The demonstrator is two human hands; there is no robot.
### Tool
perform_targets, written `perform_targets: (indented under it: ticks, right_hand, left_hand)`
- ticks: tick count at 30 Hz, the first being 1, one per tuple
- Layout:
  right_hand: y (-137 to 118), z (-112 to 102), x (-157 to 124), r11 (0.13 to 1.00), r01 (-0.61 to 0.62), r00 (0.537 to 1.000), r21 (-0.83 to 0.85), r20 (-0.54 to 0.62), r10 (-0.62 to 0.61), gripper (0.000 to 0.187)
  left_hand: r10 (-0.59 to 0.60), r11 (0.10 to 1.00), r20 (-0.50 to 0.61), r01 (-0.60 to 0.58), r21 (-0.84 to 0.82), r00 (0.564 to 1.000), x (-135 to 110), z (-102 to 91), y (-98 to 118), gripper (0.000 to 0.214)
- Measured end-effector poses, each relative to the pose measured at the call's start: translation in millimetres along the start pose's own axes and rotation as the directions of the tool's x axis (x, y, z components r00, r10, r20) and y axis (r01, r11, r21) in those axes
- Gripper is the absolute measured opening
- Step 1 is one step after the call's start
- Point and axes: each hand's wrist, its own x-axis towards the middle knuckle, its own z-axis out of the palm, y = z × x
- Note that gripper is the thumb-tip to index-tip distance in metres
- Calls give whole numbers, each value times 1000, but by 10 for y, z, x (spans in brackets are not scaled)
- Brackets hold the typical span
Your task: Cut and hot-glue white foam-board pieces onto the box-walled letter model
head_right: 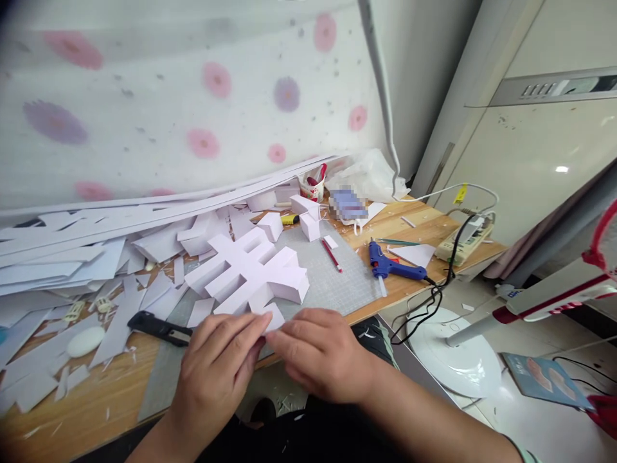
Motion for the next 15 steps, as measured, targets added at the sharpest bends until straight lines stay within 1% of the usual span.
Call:
perform_targets:
  ticks: [1,2,3,4,5,6,7,8,9,10,11,12,13,14,15]
  right_hand:
    - [30,-77,-28,1000,11,1000,27,26,-12,40]
    - [94,-168,-79,1000,-11,1000,24,28,11,41]
    - [192,-272,-155,998,-64,998,-6,8,65,41]
    - [320,-384,-255,980,-177,984,-90,-25,176,40]
    - [471,-499,-374,925,-299,953,-235,-126,276,36]
    - [632,-610,-505,820,-426,905,-382,-199,377,31]
    - [790,-708,-637,691,-514,851,-508,-203,484,31]
    - [933,-787,-762,558,-554,788,-618,-174,590,36]
    - [1051,-844,-869,458,-551,722,-697,-124,680,41]
    - [1141,-879,-954,422,-517,682,-745,-60,729,46]
    - [1202,-894,-1014,396,-490,643,-776,-15,766,50]
    - [1238,-896,-1048,387,-476,615,-790,16,788,53]
    - [1253,-891,-1061,382,-477,597,-791,28,802,54]
    - [1253,-886,-1059,375,-493,584,-785,21,812,55]
    - [1240,-882,-1046,367,-517,577,-773,2,817,55]
  left_hand:
    - [-4,998,3,4,-56,1000,13,2,22,34]
    - [-19,993,7,20,-119,1000,8,1,38,29]
    - [-48,981,17,51,-185,999,-14,-1,51,25]
    - [-96,964,31,101,-247,995,-51,-4,61,21]
    - [-166,937,54,174,-302,985,-101,-6,69,18]
    - [-258,895,89,273,-354,962,-159,-4,76,15]
    - [-368,828,138,392,-402,920,-223,1,83,11]
    - [-479,728,209,519,-449,853,-287,10,90,7]
    - [-575,592,290,634,-498,765,-349,23,96,6]
    - [-641,441,370,717,-539,672,-403,37,102,10]
    - [-676,292,443,766,-573,589,-449,52,107,13]
    - [-691,161,498,784,-600,523,-483,65,112,16]
    - [-698,55,536,781,-622,476,-507,75,116,17]
    - [-702,-28,559,766,-642,442,-520,80,121,17]
    - [-708,-95,570,743,-662,417,-524,81,126,17]
